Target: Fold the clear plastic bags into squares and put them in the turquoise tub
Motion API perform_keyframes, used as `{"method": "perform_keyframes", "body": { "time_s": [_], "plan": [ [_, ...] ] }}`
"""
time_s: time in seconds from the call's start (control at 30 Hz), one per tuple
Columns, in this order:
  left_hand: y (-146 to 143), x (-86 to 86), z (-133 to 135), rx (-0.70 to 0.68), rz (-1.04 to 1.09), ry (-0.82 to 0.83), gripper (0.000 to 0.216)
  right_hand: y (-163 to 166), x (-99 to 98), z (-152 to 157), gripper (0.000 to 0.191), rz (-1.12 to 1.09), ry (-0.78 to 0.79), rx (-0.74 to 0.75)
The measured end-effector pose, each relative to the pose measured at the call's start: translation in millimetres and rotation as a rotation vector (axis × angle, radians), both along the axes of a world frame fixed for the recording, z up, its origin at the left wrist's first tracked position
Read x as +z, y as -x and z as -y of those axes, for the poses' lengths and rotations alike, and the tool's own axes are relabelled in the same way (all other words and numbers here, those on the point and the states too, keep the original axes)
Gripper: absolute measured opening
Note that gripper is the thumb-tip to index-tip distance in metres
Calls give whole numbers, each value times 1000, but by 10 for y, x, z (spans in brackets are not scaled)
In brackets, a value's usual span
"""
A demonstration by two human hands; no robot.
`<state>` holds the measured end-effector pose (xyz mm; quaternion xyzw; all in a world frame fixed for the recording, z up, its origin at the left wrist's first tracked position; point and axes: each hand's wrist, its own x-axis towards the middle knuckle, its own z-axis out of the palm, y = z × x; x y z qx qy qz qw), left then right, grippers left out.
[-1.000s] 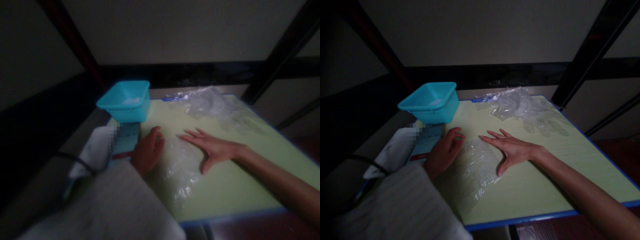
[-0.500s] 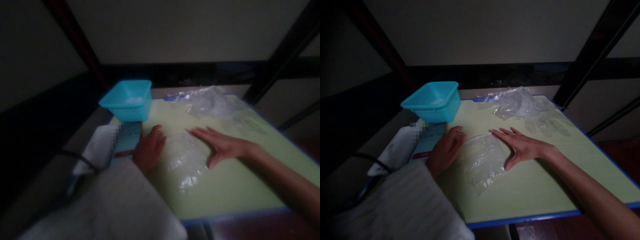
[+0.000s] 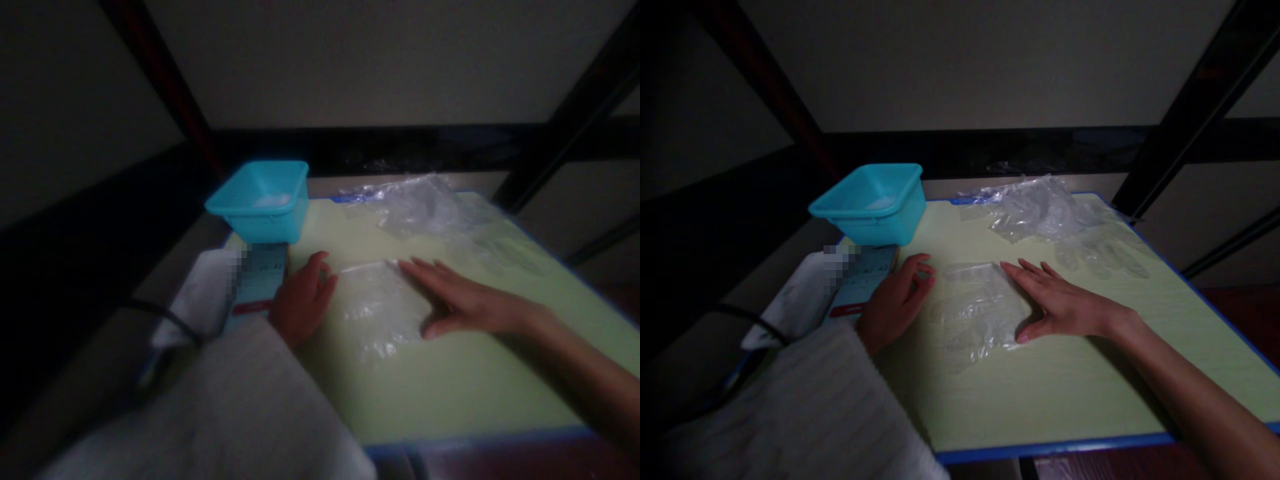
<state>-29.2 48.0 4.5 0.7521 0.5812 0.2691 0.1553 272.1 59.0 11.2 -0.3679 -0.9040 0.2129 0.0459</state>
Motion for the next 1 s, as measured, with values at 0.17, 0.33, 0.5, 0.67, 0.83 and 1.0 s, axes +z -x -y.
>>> {"method": "perform_keyframes", "body": {
  "time_s": [0.17,0.33,0.5,0.67,0.83,1.0],
  "plan": [
    [9,-8,-1,-5,-8,-8,34,30,2,50,100,-13,-22,16],
    [30,-36,-21,-22,-6,-14,35,38,22,56,101,-5,-40,36],
    [9,-85,7,-76,-73,-149,35,149,1,59,93,-89,-183,82],
    [-119,-122,95,-307,-201,-191,47,412,-97,107,83,-107,-305,91],
    [-193,-147,134,-478,-339,-142,61,507,-200,134,88,-45,-304,102],
    [-167,-166,134,-455,-438,-74,67,490,-226,130,89,23,-312,97]
  ]
}}
